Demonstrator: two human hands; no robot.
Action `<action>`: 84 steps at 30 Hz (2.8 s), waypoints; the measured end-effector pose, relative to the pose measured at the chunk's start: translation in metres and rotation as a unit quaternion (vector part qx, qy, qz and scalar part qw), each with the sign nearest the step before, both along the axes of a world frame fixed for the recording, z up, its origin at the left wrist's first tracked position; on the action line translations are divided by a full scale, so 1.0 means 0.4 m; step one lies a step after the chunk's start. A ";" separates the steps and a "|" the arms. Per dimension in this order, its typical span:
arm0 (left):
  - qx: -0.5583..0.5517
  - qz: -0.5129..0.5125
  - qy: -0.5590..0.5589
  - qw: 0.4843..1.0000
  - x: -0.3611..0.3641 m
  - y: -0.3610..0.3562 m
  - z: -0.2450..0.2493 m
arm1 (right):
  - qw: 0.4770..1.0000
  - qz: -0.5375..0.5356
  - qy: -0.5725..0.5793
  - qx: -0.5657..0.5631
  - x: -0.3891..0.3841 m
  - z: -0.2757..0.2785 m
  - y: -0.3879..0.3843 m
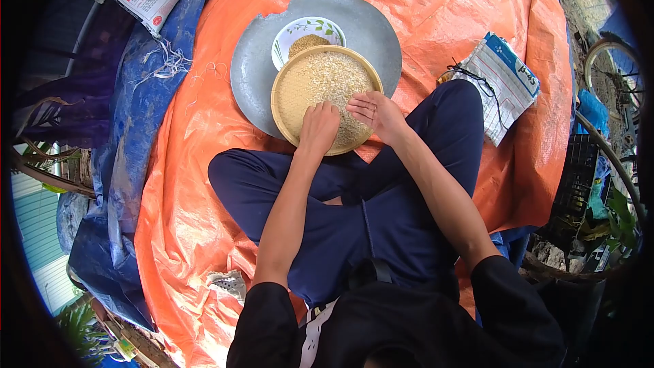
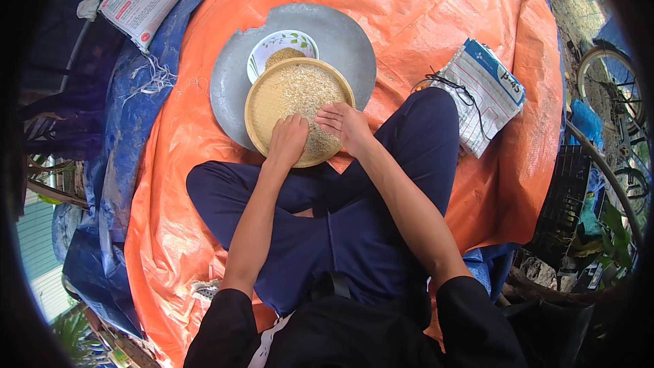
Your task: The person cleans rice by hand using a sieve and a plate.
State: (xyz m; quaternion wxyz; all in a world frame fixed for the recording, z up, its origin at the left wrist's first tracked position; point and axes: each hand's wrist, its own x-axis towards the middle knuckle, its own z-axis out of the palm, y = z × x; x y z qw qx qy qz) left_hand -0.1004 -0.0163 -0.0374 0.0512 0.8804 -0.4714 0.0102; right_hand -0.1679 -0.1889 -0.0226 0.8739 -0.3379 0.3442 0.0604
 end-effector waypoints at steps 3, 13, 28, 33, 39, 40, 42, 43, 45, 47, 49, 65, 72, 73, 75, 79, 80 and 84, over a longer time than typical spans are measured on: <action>0.025 0.003 0.009 1.000 0.002 -0.007 0.011 | 1.000 0.004 0.002 0.002 0.000 0.002 0.001; 0.004 0.006 0.068 0.998 0.007 0.012 -0.008 | 1.000 0.013 0.001 -0.007 0.000 0.008 0.004; -0.071 0.046 0.170 0.982 0.026 0.027 0.014 | 1.000 0.004 0.003 0.007 0.006 0.000 0.000; -0.029 0.017 0.098 0.995 0.013 0.016 -0.004 | 1.000 0.006 0.005 0.001 0.007 0.005 0.007; -0.012 0.016 0.106 0.994 0.004 0.006 0.005 | 1.000 0.009 0.003 0.010 0.006 -0.014 0.002; -0.014 0.011 0.103 0.995 0.005 0.007 0.003 | 1.000 0.008 0.004 0.009 0.006 -0.012 0.002; -0.025 0.009 0.104 0.994 0.007 0.018 0.001 | 1.000 0.008 0.007 0.013 0.006 -0.006 0.010; -0.039 0.006 0.107 0.993 0.008 0.016 -0.001 | 1.000 0.004 0.009 0.012 0.005 0.001 0.010; -0.058 0.042 0.158 0.985 0.006 0.008 0.011 | 1.000 0.015 0.018 0.004 0.005 0.004 0.010; -0.118 0.075 0.204 0.969 0.008 0.006 0.018 | 1.000 0.018 0.011 -0.001 0.004 -0.012 0.010; -0.128 0.089 0.246 0.957 0.012 0.006 0.043 | 1.000 0.021 0.004 0.016 0.004 -0.036 0.008; -0.322 0.140 0.342 0.872 -0.010 -0.018 0.099 | 0.996 0.075 -0.016 0.047 -0.002 -0.043 0.019; -0.322 0.151 0.310 0.882 0.007 0.001 0.094 | 0.996 0.072 -0.001 0.060 -0.001 -0.018 0.017; -0.317 0.156 0.299 0.886 0.014 0.005 0.091 | 0.996 0.070 0.002 0.057 0.000 -0.013 0.013; -0.284 0.141 0.274 0.908 0.023 0.015 0.080 | 0.996 0.070 0.000 0.062 -0.001 -0.005 0.009; -0.208 0.104 0.248 0.940 0.020 0.023 0.047 | 0.997 0.051 0.007 0.051 -0.002 -0.001 0.013; -0.193 0.103 0.247 0.944 0.019 0.023 0.042 | 0.998 0.047 0.008 0.044 -0.001 0.001 0.014; -0.176 0.100 0.240 0.949 0.004 0.014 0.047 | 0.999 0.022 0.020 0.031 0.000 -0.009 0.016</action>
